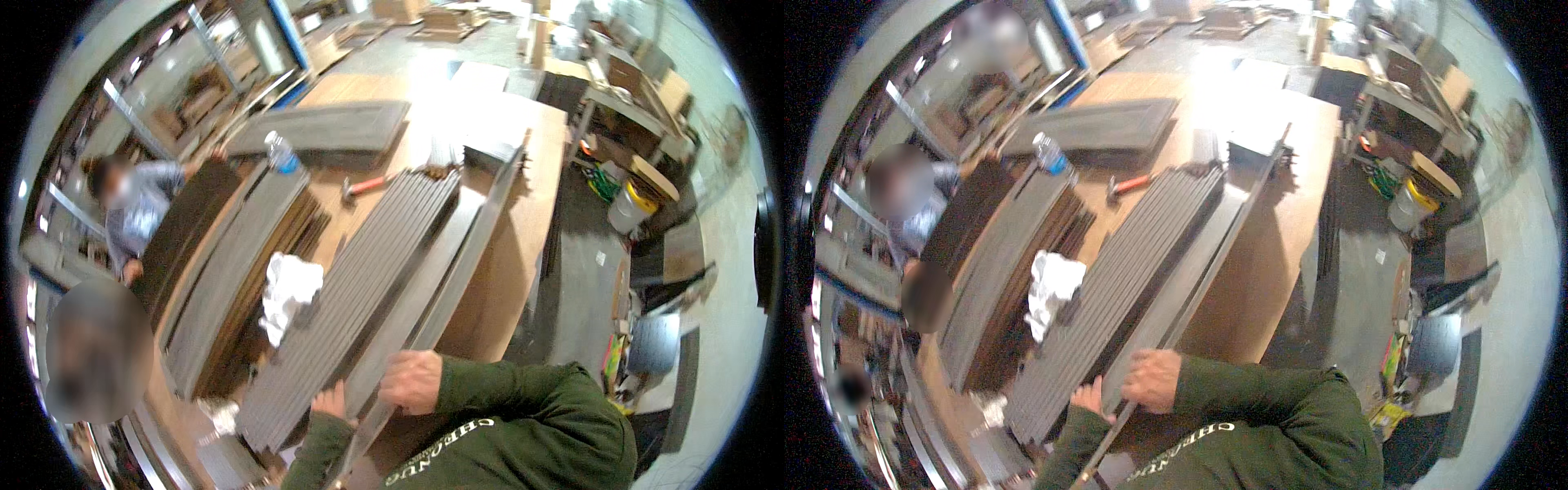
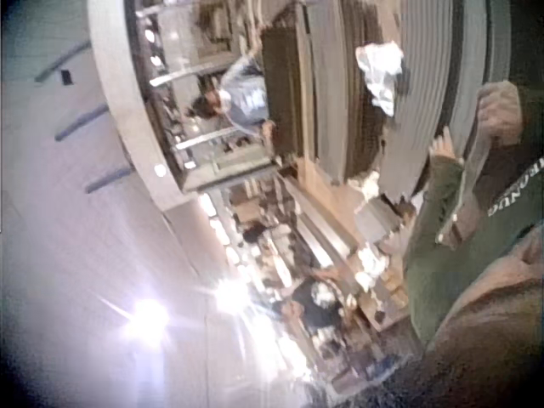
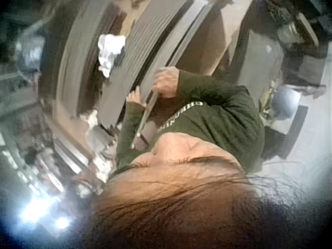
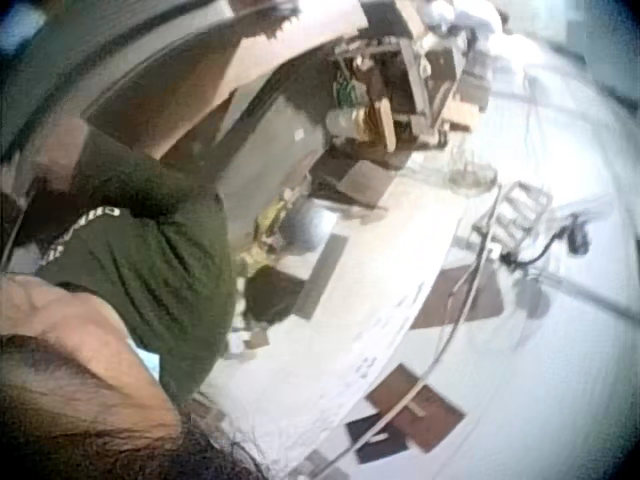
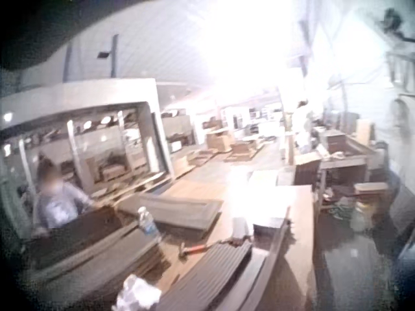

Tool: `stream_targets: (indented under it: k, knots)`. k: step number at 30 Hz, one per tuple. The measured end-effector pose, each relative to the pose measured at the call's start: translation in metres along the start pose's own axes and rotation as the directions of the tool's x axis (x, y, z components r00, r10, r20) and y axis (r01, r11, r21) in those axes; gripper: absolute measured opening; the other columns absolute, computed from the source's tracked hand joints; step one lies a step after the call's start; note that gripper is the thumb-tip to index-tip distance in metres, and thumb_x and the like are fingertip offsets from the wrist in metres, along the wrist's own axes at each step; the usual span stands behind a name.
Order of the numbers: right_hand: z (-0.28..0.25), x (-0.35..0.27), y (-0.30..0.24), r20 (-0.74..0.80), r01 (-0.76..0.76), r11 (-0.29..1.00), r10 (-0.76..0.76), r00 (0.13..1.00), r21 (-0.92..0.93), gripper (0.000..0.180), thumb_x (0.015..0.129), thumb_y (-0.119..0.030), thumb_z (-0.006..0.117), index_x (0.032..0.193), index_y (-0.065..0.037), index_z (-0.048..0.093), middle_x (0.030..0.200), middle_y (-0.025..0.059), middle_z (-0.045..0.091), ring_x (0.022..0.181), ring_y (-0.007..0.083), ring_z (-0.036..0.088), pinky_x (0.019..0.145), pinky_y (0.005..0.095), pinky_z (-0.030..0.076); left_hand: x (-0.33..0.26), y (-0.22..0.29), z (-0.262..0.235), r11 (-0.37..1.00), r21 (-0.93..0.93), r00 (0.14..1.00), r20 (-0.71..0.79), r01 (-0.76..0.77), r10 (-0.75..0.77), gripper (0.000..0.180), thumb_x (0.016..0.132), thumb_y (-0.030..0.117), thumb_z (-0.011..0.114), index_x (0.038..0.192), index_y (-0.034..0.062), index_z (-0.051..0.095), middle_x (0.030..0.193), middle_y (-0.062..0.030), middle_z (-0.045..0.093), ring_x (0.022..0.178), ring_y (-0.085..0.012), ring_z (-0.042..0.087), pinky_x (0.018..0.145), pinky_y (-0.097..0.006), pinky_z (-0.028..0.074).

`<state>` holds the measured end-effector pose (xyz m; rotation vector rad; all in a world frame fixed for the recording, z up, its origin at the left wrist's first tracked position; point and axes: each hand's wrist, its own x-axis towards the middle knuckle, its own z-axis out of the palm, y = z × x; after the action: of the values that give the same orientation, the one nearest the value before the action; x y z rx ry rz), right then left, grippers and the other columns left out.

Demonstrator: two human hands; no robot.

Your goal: The person handles and stacks wooden cabinet panels and slatted components on a large workbench by hand, moving them one at a time to group them.

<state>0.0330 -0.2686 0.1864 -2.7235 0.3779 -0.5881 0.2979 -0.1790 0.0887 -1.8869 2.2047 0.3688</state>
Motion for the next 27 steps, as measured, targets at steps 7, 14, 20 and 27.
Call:
stream_targets:
  k: [7, 14, 20, 27]
  knots:
    - [0.007, 0.012, 0.012, -0.080, 0.093, 0.995, -0.091, 0.993, 0.027, 0.021, 0.055, -0.022, 0.069, 0.070, -0.011, 0.059, 0.071, 0.0034, 0.061, 0.078, 0.0224, 0.060, 0.091, 0.0406, 0.039, -0.026, -0.055, -0.062, 0.981, -0.127, 0.948, -0.302, -0.149, 0.105, 0.080, 0.047, 0.042, 0.079, 0.112, 0.0023, 0.053, 0.099, -0.0154, 0.059, 0.086, -0.0345, 0.058, 0.075, -0.041, 0.045]
    - [-0.047, 0.009, 0.059, 0.075, -0.089, 0.965, 0.110, 0.991, -0.245, 0.028, 0.067, -0.031, 0.070, 0.091, -0.018, 0.064, 0.088, 0.0040, 0.063, 0.096, 0.0230, 0.058, 0.105, 0.0557, 0.018, -0.098, 0.004, -0.196, 0.993, 0.094, 0.702, -0.712, 0.072, 0.017, 0.068, 0.051, 0.030, 0.073, 0.112, 0.0088, 0.054, 0.097, -0.0167, 0.058, 0.084, -0.0349, 0.057, 0.072, -0.043, 0.048]
    - [-0.079, -0.020, 0.123, -0.203, -0.306, 0.876, 0.245, 0.948, -0.372, 0.035, 0.062, -0.039, 0.071, 0.086, -0.015, 0.067, 0.085, 0.0063, 0.064, 0.094, 0.0226, 0.056, 0.098, 0.0497, 0.025, -0.115, 0.011, -0.215, 0.941, 0.318, 0.537, -0.817, 0.114, 0.211, 0.064, 0.053, 0.038, 0.075, 0.109, 0.0093, 0.062, 0.076, -0.0116, 0.061, 0.066, -0.0301, 0.059, 0.062, -0.040, 0.049]
    - [-0.017, 0.007, 0.087, -0.388, -0.276, 0.915, 0.150, 0.909, -0.294, 0.044, 0.053, -0.033, 0.074, 0.092, -0.015, 0.062, 0.094, 0.0009, 0.059, 0.098, 0.0207, 0.051, 0.097, 0.0417, 0.029, -0.088, 0.028, -0.224, 0.904, 0.421, 0.578, -0.756, 0.072, 0.306, 0.065, 0.058, 0.042, 0.074, 0.110, 0.0063, 0.061, 0.073, -0.0101, 0.060, 0.063, -0.0255, 0.059, 0.060, -0.036, 0.050]
